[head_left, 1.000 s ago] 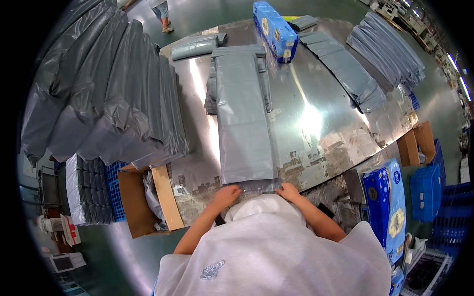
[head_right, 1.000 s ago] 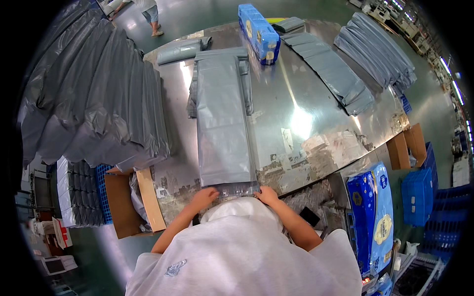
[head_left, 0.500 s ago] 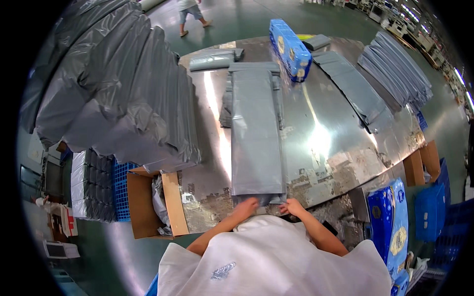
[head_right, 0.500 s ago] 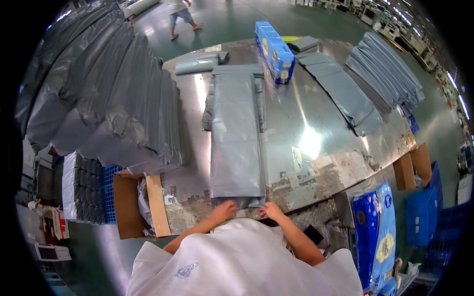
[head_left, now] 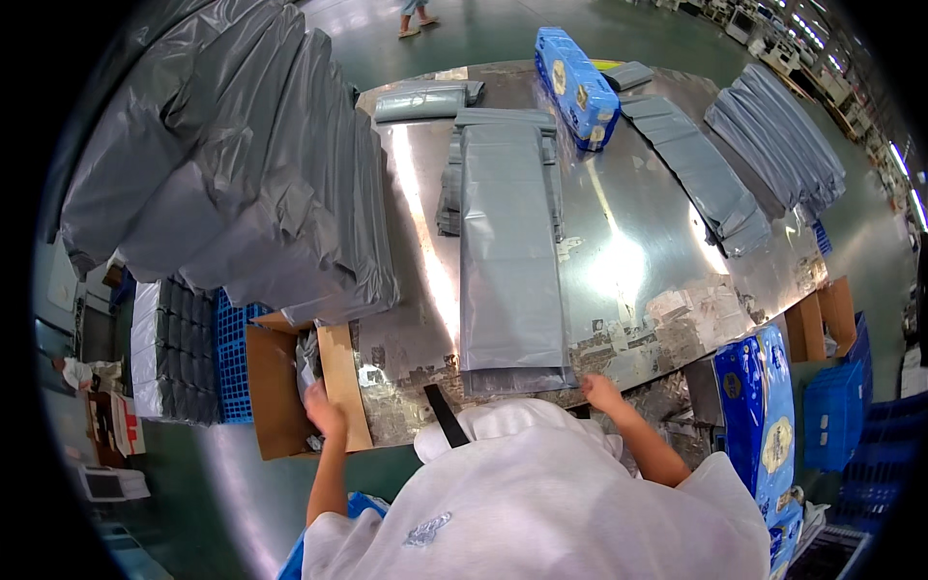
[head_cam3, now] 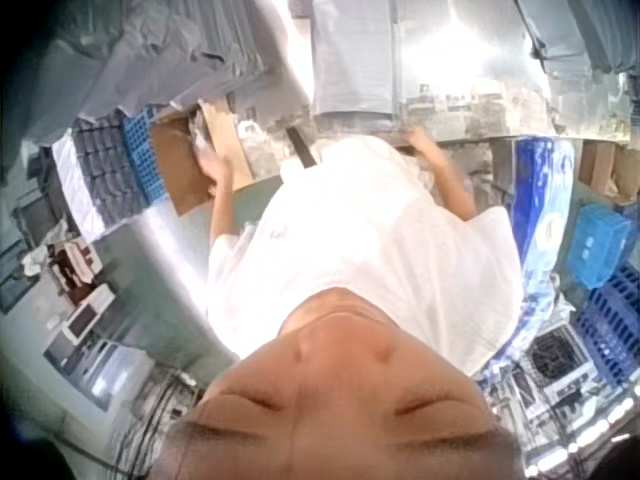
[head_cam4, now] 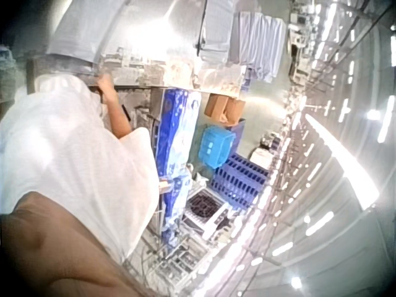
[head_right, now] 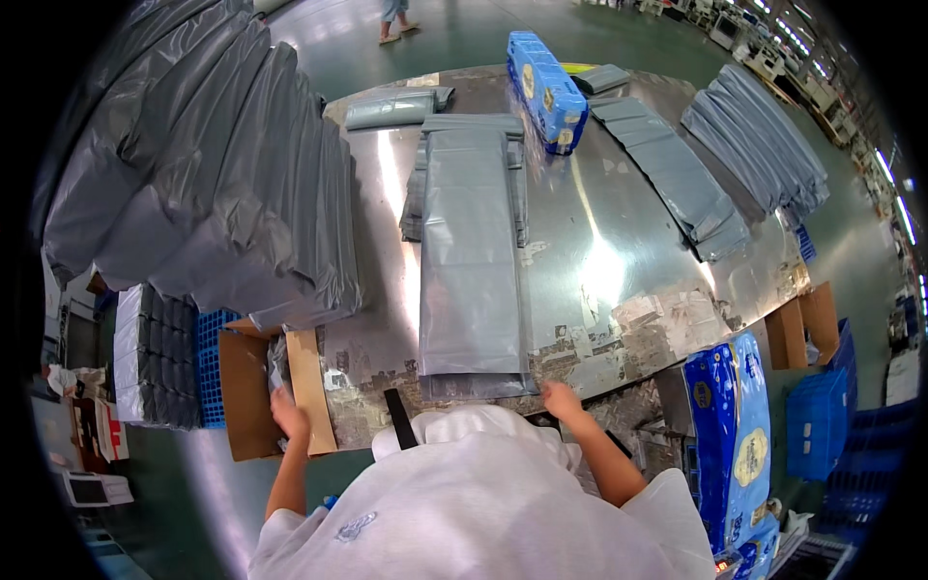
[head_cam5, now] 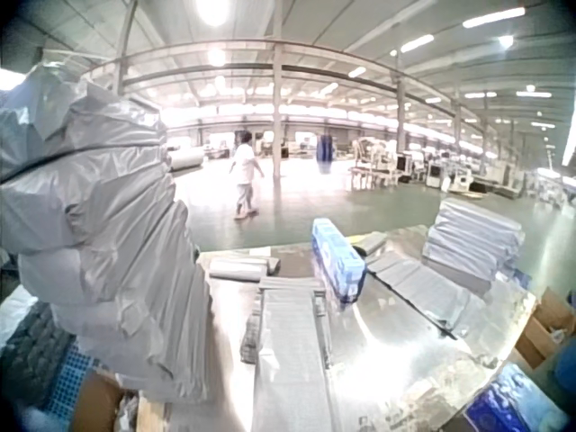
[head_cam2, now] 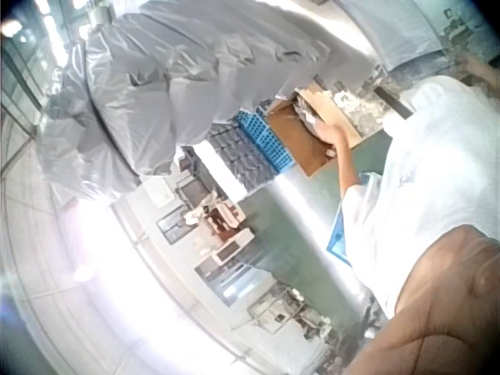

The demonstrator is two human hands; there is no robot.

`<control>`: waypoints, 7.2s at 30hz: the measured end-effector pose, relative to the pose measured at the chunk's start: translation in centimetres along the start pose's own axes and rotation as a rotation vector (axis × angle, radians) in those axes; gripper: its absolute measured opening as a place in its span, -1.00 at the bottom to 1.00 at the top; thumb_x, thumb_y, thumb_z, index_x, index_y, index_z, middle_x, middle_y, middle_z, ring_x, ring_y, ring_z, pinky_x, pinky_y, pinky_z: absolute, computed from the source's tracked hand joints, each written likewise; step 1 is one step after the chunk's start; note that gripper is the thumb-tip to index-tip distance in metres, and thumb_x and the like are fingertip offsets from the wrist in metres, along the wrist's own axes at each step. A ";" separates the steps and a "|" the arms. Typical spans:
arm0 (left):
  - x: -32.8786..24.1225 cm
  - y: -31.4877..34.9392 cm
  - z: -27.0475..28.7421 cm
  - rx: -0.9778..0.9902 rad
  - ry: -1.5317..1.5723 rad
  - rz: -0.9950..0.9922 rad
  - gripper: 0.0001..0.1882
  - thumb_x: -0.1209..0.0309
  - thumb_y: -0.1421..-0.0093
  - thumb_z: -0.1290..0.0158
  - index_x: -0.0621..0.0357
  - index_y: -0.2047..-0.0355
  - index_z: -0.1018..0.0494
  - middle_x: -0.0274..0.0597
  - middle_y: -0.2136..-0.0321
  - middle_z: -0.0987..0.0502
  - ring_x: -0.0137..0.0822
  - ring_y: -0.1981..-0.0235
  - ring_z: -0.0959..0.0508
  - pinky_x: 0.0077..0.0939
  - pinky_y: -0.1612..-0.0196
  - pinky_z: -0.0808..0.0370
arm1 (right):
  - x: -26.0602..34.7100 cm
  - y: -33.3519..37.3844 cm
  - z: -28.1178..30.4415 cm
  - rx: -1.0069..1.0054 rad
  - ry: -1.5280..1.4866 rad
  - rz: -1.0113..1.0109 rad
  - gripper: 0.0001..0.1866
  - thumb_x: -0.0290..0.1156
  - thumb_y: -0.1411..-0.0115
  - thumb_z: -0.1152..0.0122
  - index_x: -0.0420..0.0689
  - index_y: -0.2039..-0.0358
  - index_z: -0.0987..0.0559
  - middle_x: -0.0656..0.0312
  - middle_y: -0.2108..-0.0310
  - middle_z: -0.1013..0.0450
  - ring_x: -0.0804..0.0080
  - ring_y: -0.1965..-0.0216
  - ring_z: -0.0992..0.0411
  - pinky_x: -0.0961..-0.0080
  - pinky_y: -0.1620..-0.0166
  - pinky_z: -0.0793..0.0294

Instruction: The person repeatedly picks up gray-wrapped bundles and inserts them into blue and white branded packaging sleeves on a metal worktable. The person folds the sleeve ends to close the packages and stacks the finished units. A coworker performs similar packaging nearby.

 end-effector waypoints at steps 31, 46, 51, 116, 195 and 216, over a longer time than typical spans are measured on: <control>-31.6 -4.7 -21.3 0.678 0.693 0.077 -0.70 0.33 -0.13 0.22 0.30 0.40 -0.45 0.18 0.39 -0.48 0.01 0.33 -0.50 -0.21 0.27 -0.42 | 3.1 -19.2 3.2 -0.369 -0.538 0.066 -0.64 -0.18 -0.21 0.14 -0.25 0.28 -0.43 0.09 0.40 -0.40 0.29 0.32 -0.37 0.40 0.21 -0.34; -37.5 -12.6 -2.3 1.165 1.617 0.530 -0.48 0.22 -0.07 0.02 0.14 -0.02 -0.18 -0.24 0.13 -0.36 -0.35 0.10 -0.38 -0.44 0.06 -0.34 | 19.4 -9.9 13.1 0.255 -1.563 0.051 -0.56 -0.29 -0.03 -0.12 -0.25 0.11 -0.36 0.10 0.25 -0.41 0.32 0.22 -0.42 0.35 0.14 -0.44; -34.5 -11.2 0.2 0.942 1.634 0.471 -0.33 0.33 -0.09 0.03 0.18 -0.17 0.02 -0.16 -0.03 -0.26 -0.30 -0.04 -0.28 -0.46 -0.07 -0.20 | 23.0 -6.7 13.9 0.233 -1.498 0.285 -0.51 -0.38 -0.02 -0.11 -0.26 0.03 -0.27 0.14 0.23 -0.40 0.37 0.21 -0.41 0.38 0.15 -0.45; -8.7 -14.1 -19.9 0.376 1.653 1.068 -0.37 0.00 -0.14 0.13 0.02 -0.13 -0.04 -0.18 -0.02 -0.24 -0.20 0.02 -0.29 -0.17 -0.03 -0.24 | -12.1 -2.8 39.1 -1.449 0.209 -0.379 -0.41 -0.13 0.06 -0.19 -0.28 0.11 -0.34 -0.05 0.17 -0.34 0.04 0.12 -0.31 0.21 0.09 -0.26; -45.8 -21.3 -32.4 0.630 0.809 -0.111 -0.54 0.57 -0.03 0.17 0.19 0.00 -0.18 0.11 -0.01 -0.21 0.13 0.09 -0.33 -0.28 0.03 -0.28 | 2.9 -6.8 11.8 0.275 -0.956 0.084 -0.32 -0.41 0.06 -0.20 -0.22 -0.09 -0.17 0.17 0.00 -0.25 0.42 -0.02 -0.20 0.45 -0.07 -0.17; -47.7 -24.4 -28.7 0.324 0.446 -0.591 -0.73 0.39 0.07 0.00 0.11 0.29 -0.38 -0.05 0.25 -0.39 -0.04 0.19 -0.37 -0.25 0.15 -0.28 | 12.7 -42.3 27.2 -0.604 0.401 0.435 -0.88 -0.44 0.08 -0.12 -0.21 0.53 -0.43 0.02 0.53 -0.43 0.13 0.44 -0.44 0.30 0.37 -0.42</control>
Point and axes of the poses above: each hand's wrist, its own y-axis away from the middle knuckle, its own z-axis out of the back of the hand, x = y × z, the point moved 5 cm from there along -y, towards the middle knuckle
